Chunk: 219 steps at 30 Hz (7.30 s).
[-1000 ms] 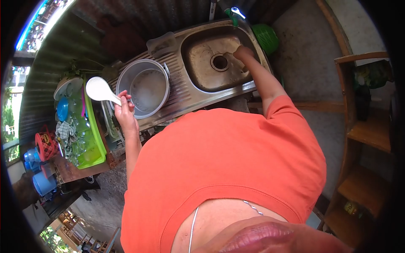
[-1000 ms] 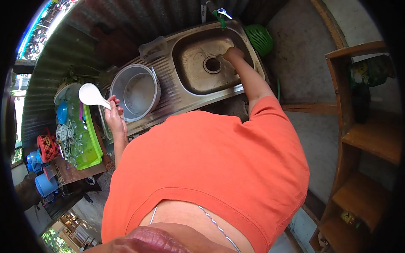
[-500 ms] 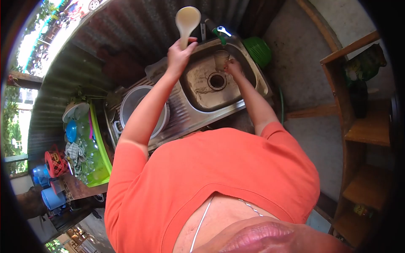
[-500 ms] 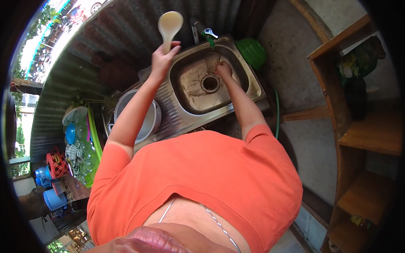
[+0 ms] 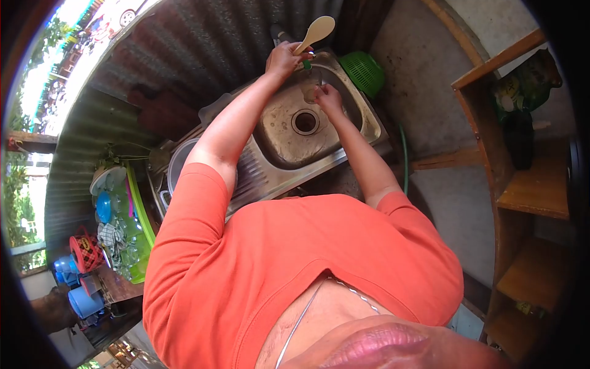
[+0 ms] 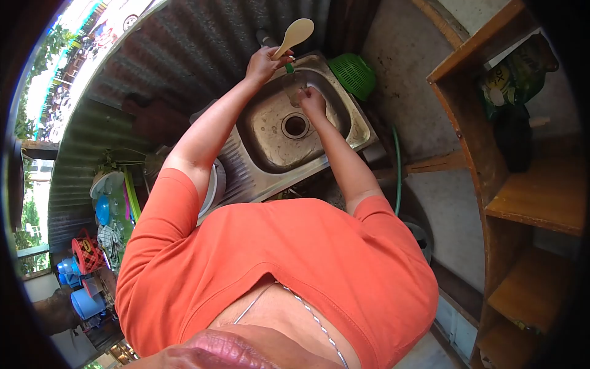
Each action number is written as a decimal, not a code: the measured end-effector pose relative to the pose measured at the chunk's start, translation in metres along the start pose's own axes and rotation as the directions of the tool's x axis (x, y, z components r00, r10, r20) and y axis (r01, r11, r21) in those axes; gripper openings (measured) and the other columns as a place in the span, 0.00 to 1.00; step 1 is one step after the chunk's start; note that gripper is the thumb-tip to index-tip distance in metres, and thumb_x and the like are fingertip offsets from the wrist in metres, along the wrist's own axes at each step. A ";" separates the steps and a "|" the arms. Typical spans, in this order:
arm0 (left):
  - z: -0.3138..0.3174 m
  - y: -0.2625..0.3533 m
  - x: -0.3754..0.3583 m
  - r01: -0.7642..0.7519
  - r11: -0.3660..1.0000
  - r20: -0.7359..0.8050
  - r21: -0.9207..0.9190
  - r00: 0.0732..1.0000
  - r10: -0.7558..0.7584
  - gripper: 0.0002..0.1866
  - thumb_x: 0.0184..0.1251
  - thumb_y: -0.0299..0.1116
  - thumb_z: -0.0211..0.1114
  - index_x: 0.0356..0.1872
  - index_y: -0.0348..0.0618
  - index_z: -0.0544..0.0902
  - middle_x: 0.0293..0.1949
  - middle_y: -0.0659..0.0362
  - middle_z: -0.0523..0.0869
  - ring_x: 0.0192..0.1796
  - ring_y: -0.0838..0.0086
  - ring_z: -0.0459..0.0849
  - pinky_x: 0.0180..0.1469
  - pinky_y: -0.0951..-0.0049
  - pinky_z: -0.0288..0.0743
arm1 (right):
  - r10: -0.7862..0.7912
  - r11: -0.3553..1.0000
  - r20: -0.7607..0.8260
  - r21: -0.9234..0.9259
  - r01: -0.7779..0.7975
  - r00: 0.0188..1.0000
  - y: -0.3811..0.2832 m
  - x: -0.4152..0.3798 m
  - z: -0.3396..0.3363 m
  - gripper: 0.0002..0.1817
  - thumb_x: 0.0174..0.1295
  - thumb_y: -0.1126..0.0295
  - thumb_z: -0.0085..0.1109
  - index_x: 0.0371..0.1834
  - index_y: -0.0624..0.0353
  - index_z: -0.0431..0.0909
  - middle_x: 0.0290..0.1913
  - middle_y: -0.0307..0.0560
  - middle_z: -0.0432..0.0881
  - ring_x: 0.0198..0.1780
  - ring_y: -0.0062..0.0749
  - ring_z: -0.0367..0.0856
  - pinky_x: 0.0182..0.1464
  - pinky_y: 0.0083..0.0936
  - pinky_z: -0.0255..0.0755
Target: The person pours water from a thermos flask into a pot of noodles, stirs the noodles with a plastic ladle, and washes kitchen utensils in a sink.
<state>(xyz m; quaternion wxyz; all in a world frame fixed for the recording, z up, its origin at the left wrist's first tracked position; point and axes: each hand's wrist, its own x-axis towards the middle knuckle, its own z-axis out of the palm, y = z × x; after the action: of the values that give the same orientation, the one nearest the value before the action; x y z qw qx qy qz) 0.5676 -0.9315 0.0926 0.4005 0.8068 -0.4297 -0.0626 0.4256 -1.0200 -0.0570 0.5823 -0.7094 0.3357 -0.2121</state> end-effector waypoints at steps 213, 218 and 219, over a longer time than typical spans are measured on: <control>-0.572 -0.266 -0.848 0.817 0.501 -0.956 -0.287 -0.276 -0.097 0.14 0.50 0.37 0.72 0.22 0.36 0.80 0.24 0.52 0.83 0.29 0.61 0.82 0.37 0.62 0.73 | -0.482 0.876 0.657 0.364 0.315 0.580 -0.231 -0.363 0.283 0.10 0.66 0.80 0.43 0.47 0.64 0.74 0.45 0.44 0.78 0.31 0.22 0.80 0.34 0.17 0.76; -0.613 -0.343 -0.871 0.940 0.193 -0.930 -0.280 -0.216 -0.299 0.15 0.49 0.41 0.72 0.25 0.39 0.81 0.26 0.51 0.83 0.34 0.56 0.83 0.39 0.59 0.73 | -0.365 0.929 0.655 0.306 0.210 0.661 -0.230 -0.428 0.351 0.08 0.67 0.78 0.44 0.44 0.64 0.74 0.42 0.44 0.79 0.30 0.20 0.80 0.33 0.17 0.76; -0.618 -0.361 -0.880 0.941 0.202 -0.926 -0.270 -0.197 -0.323 0.18 0.50 0.47 0.71 0.26 0.42 0.80 0.27 0.51 0.84 0.34 0.56 0.82 0.40 0.60 0.73 | -0.338 0.940 0.670 0.279 0.198 0.661 -0.229 -0.438 0.361 0.08 0.67 0.79 0.45 0.43 0.64 0.74 0.42 0.43 0.79 0.29 0.20 0.80 0.32 0.17 0.76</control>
<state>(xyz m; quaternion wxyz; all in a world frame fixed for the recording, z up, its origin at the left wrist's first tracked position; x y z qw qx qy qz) 0.5269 0.2010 0.0409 0.1851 0.8453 0.4057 0.2942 0.4277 -0.4343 0.1207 0.6902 -0.7214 -0.0436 -0.0361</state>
